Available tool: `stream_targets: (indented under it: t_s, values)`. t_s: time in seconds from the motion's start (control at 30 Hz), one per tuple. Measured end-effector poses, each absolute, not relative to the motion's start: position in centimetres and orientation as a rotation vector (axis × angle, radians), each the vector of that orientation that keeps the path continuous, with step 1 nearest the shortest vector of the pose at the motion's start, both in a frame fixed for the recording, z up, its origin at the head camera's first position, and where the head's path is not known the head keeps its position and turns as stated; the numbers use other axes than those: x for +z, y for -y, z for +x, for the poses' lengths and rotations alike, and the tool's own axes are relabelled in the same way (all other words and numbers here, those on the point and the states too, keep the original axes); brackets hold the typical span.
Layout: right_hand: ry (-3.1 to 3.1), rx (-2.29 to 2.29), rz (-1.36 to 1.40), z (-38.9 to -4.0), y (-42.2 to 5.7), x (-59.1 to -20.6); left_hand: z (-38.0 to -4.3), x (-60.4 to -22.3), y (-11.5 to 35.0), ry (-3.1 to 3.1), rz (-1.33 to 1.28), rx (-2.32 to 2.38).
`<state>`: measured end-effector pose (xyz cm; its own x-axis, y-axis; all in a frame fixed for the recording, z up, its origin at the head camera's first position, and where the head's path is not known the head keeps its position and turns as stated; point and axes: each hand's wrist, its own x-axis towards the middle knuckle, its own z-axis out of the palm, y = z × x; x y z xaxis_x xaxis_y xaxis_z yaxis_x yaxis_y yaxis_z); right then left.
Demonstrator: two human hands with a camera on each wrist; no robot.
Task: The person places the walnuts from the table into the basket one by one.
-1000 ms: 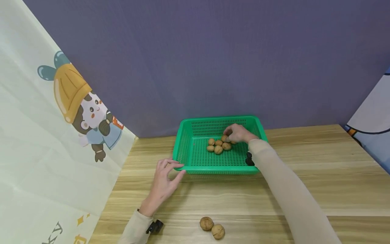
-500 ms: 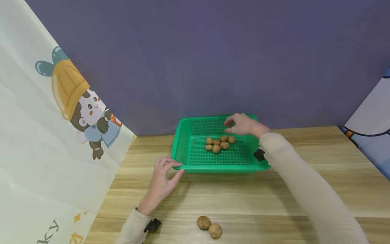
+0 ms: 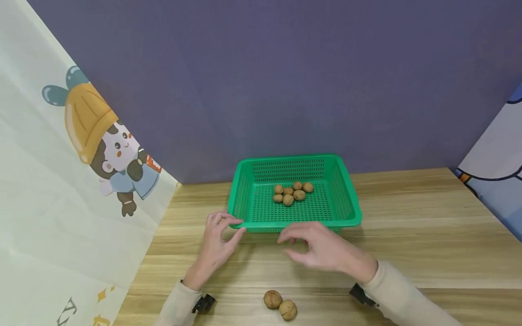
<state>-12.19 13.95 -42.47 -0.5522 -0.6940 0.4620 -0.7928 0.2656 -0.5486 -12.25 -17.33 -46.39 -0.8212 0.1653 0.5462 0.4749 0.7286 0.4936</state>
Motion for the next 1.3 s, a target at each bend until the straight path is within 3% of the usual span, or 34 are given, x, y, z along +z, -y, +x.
stream_targets:
  t_s: [0.2,0.4,1.3]
  values:
    - [2.617,1.728,1.587,-9.1,-14.5,-47.1,-12.1,-46.6,17.3,2.448,-0.490,-0.869]
    - [2.705,1.810,1.555,-7.4,-14.4,-49.7,-11.9,-46.4,17.4,2.447,-0.485,-0.878]
    - [2.668,1.654,1.594,-6.3,-14.1,-50.9,-12.3,-46.5,17.5,2.449,-0.494,-0.871]
